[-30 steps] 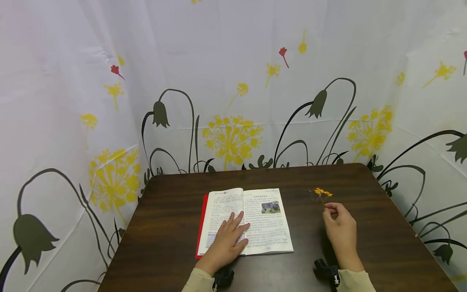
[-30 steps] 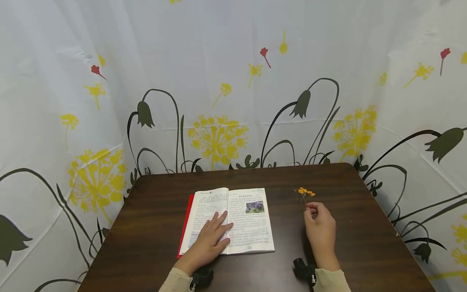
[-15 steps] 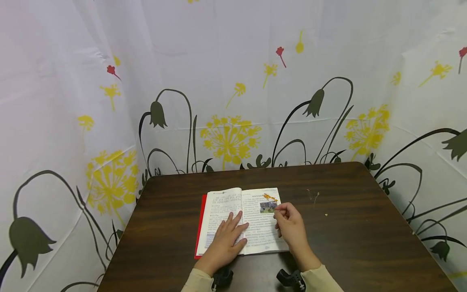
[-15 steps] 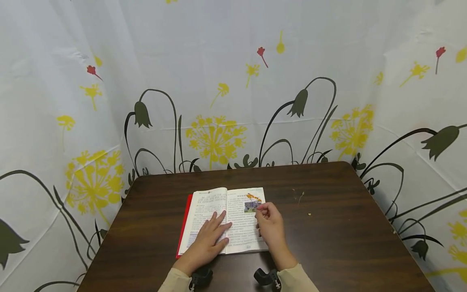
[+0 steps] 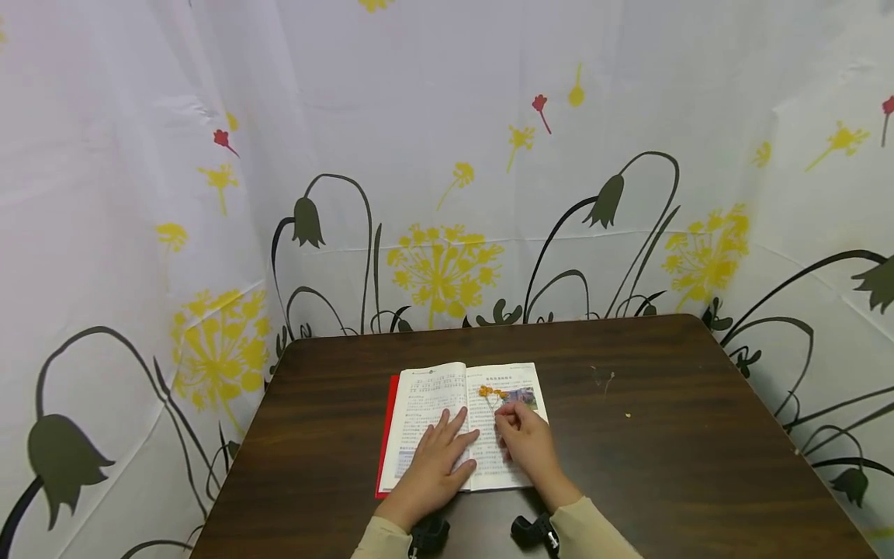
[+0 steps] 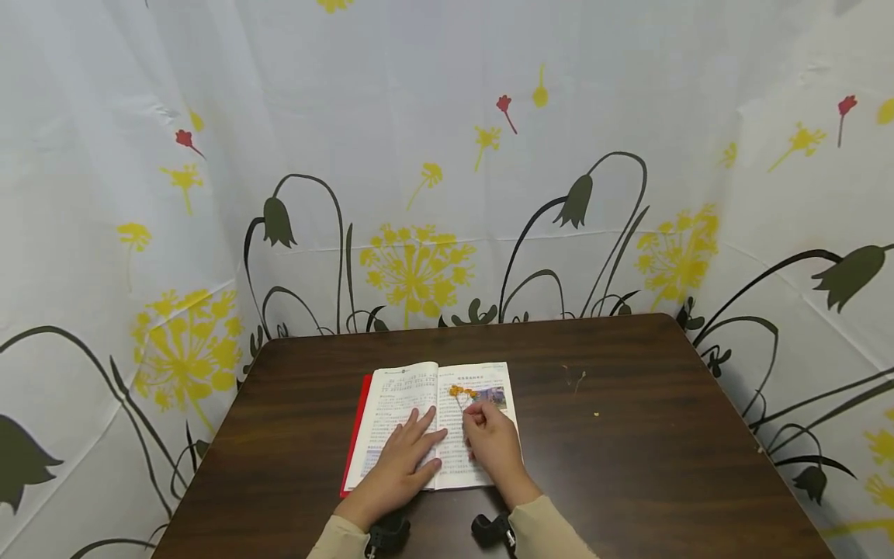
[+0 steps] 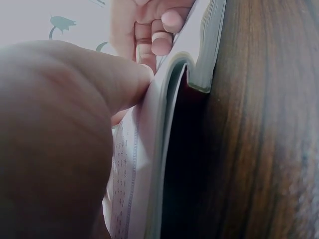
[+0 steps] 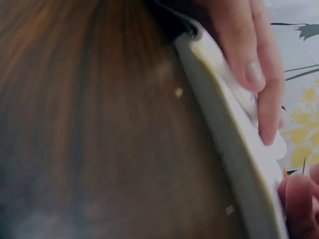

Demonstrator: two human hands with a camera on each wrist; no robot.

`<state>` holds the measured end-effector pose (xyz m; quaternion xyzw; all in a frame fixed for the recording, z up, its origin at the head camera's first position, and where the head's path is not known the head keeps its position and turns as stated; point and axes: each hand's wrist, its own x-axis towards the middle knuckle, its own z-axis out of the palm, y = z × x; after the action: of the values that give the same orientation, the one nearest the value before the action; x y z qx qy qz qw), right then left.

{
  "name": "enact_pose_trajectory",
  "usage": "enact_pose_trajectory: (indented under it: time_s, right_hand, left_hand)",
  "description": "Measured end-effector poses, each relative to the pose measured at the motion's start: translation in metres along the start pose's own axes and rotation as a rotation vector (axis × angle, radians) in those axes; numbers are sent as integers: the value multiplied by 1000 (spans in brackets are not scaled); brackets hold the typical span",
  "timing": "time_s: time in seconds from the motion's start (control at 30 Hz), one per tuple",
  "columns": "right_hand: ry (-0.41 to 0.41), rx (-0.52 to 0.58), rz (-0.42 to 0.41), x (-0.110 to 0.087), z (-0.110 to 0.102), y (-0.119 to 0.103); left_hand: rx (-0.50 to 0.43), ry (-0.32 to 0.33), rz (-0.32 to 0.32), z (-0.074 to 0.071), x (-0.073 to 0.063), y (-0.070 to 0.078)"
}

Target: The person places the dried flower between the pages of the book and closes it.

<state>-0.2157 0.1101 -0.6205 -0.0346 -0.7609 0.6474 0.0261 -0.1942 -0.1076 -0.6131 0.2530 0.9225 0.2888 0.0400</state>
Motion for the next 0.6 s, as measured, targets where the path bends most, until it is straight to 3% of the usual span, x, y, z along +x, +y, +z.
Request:
enact_pose_trajectory:
  time_s: [0.33,0.6]
  right_hand:
    - [-11,-122,-105,-1,-3,4]
    - [-12,-304,-169,1,-4,0]
  left_hand:
    - [8,-8,4,0,0,1]
    - [23,-10,6,-1,0,2]
